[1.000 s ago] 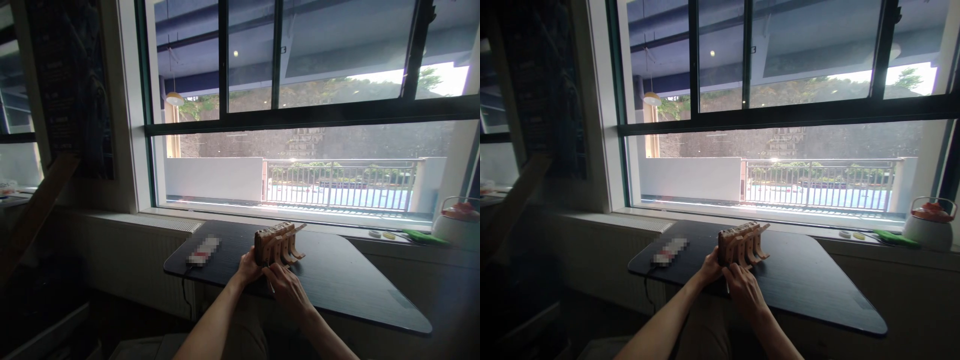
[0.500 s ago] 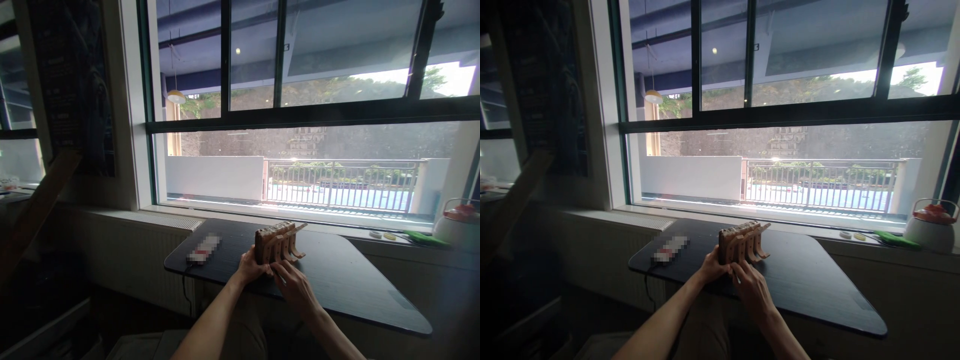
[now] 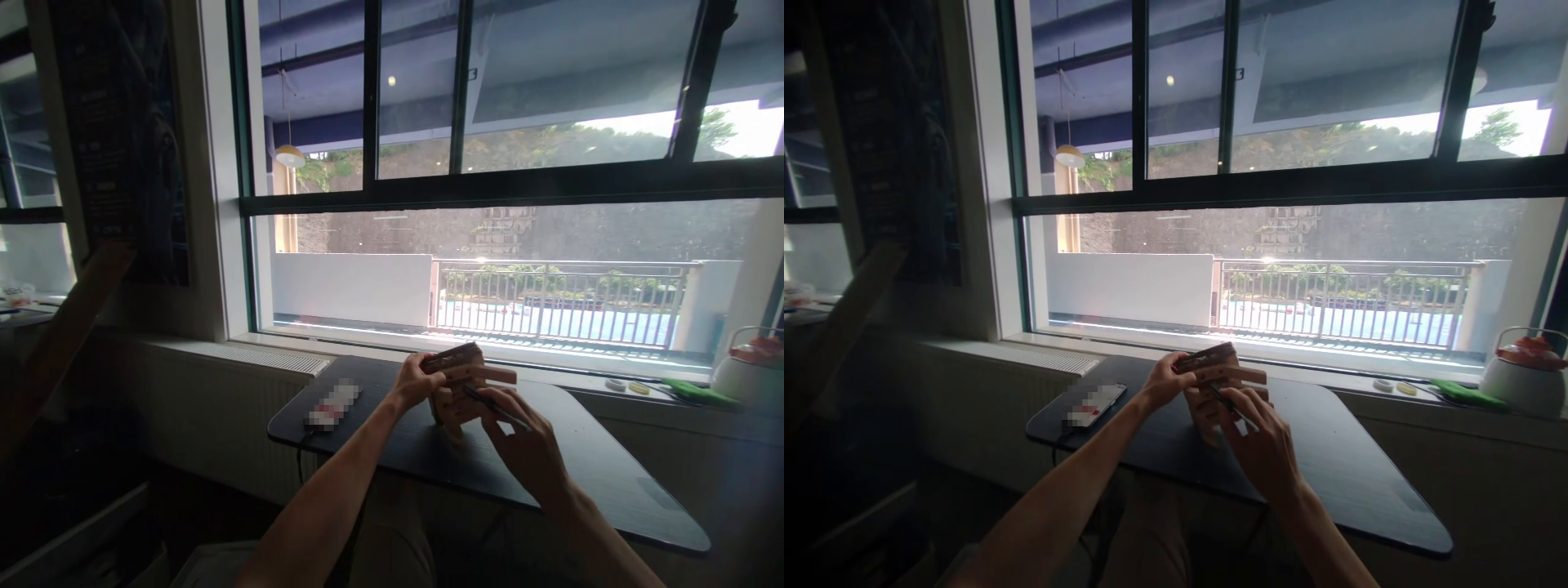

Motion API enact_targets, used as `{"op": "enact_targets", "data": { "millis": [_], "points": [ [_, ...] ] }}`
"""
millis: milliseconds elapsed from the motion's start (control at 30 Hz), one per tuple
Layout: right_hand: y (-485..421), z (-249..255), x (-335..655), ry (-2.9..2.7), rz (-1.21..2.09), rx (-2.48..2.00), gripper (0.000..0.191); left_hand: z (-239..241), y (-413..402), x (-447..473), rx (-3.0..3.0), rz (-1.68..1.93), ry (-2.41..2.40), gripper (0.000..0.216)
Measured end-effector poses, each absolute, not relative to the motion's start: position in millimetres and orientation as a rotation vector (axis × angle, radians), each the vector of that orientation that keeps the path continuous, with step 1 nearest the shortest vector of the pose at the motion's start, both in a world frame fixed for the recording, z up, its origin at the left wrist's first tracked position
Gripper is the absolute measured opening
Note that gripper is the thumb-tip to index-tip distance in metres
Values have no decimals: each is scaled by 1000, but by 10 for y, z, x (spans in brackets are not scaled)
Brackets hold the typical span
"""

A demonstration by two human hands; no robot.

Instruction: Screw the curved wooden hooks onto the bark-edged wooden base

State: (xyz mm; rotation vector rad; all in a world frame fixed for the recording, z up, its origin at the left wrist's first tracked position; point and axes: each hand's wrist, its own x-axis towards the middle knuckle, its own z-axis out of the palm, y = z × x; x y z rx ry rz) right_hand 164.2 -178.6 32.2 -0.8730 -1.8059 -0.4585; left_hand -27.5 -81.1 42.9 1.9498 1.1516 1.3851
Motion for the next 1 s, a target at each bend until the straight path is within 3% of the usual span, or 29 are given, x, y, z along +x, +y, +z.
{"op": "enact_targets", "data": {
  "millis": [133,267,467,1000],
  "points": [
    [-1804,761,1667,-1834,-360,-1086,21,733,-748,-226,2092,1136,1136,31],
    [-1721,947,1625,-1925,-332,-1181,21,713,-747,-180,2096,1061,1042,38],
    [-1626,1114,1537,-2153,-254,-1160,21,607,-811,-222,2013,1021,795,52],
    [-1473,1286,1546,-2362,-338,-1158,18,598,-850,-220,1848,1062,723,51]
  ]
}}
